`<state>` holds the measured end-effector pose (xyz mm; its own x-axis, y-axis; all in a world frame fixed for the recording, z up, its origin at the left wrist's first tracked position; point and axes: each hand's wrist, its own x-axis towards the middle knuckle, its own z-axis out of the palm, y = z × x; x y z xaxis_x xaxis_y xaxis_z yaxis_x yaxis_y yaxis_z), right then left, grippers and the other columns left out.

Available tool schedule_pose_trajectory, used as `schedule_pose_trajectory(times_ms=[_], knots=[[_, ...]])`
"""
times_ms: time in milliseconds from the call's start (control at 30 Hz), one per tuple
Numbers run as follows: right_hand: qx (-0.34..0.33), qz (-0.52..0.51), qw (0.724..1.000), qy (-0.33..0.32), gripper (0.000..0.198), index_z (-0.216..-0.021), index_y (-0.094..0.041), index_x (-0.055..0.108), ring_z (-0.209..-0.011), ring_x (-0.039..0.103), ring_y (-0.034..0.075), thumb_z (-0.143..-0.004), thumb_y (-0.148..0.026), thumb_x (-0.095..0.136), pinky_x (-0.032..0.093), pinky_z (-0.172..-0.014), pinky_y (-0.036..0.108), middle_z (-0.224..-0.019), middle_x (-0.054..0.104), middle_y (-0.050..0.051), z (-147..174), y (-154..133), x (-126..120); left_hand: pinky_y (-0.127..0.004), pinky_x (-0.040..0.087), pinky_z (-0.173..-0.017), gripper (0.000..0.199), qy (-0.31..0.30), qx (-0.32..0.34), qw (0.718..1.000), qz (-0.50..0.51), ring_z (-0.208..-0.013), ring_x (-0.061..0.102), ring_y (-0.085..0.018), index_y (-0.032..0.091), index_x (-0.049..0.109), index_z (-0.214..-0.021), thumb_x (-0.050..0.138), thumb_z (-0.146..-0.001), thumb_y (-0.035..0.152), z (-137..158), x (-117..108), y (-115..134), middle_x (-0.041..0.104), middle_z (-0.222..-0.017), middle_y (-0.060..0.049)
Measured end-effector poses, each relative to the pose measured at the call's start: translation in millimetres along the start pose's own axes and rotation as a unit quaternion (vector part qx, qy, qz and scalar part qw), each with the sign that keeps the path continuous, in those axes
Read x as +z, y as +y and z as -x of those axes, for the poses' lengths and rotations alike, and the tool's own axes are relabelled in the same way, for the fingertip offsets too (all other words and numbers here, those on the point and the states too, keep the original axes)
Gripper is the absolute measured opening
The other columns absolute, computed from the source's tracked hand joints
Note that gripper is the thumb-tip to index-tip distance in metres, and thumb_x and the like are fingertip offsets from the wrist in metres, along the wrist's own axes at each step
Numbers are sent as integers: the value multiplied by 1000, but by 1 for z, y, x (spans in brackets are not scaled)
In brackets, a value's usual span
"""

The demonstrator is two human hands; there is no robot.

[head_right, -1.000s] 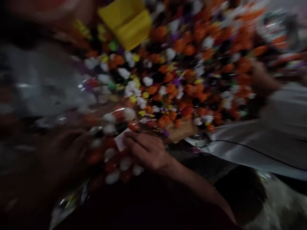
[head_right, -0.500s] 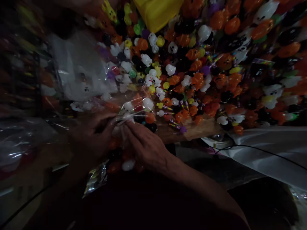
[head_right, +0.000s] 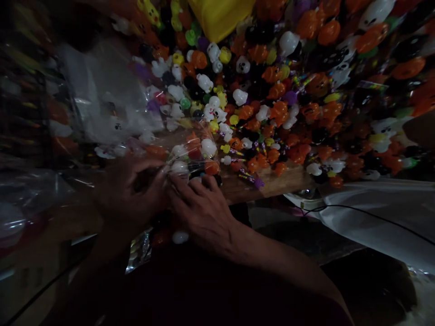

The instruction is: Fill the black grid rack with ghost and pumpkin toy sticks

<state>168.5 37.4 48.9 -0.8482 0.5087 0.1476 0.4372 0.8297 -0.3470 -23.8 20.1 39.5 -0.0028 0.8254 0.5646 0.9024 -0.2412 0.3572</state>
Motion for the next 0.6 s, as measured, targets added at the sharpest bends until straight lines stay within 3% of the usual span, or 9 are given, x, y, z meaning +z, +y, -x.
schedule_pose_trajectory(times_ms=[133, 300, 467, 600], knots=[[21, 26, 999, 42, 32, -125, -7, 64, -106, 50, 26, -100, -21, 50, 37, -92, 43, -137, 61, 20, 4, 1, -3, -25, 48, -61, 9, -24, 41, 999, 7, -64, 65, -11, 21, 61, -95, 70, -96, 23, 3, -3, -3, 71, -78, 4], [48, 11, 998, 30, 17, -105, -16, 70, -96, 46, 24, -96, -25, 60, 35, -83, 40, -112, 65, 12, 9, 6, -2, -26, 53, -70, 12, -85, 89, 992, 31, -75, 67, -13, 20, 63, -107, 68, -96, 18, 5, -8, -4, 72, -87, 0], [51, -23, 992, 110, 27, -123, -16, 65, -94, 51, 22, -100, -21, 52, 38, -82, 39, -106, 66, 9, 17, 16, -9, -31, 55, -76, 19, -105, 136, 985, 27, -72, 64, -17, 14, 66, -113, 68, -94, 13, -1, -13, -2, 74, -87, -3], [131, -31, 969, 205, 29, -125, -21, 64, -93, 57, 20, -98, -16, 56, 43, -81, 37, -105, 66, 7, 22, 32, -14, -29, 53, -71, 13, -131, 121, 984, 20, -71, 63, -16, 15, 67, -106, 70, -93, 14, 3, -15, -3, 73, -83, -1]])
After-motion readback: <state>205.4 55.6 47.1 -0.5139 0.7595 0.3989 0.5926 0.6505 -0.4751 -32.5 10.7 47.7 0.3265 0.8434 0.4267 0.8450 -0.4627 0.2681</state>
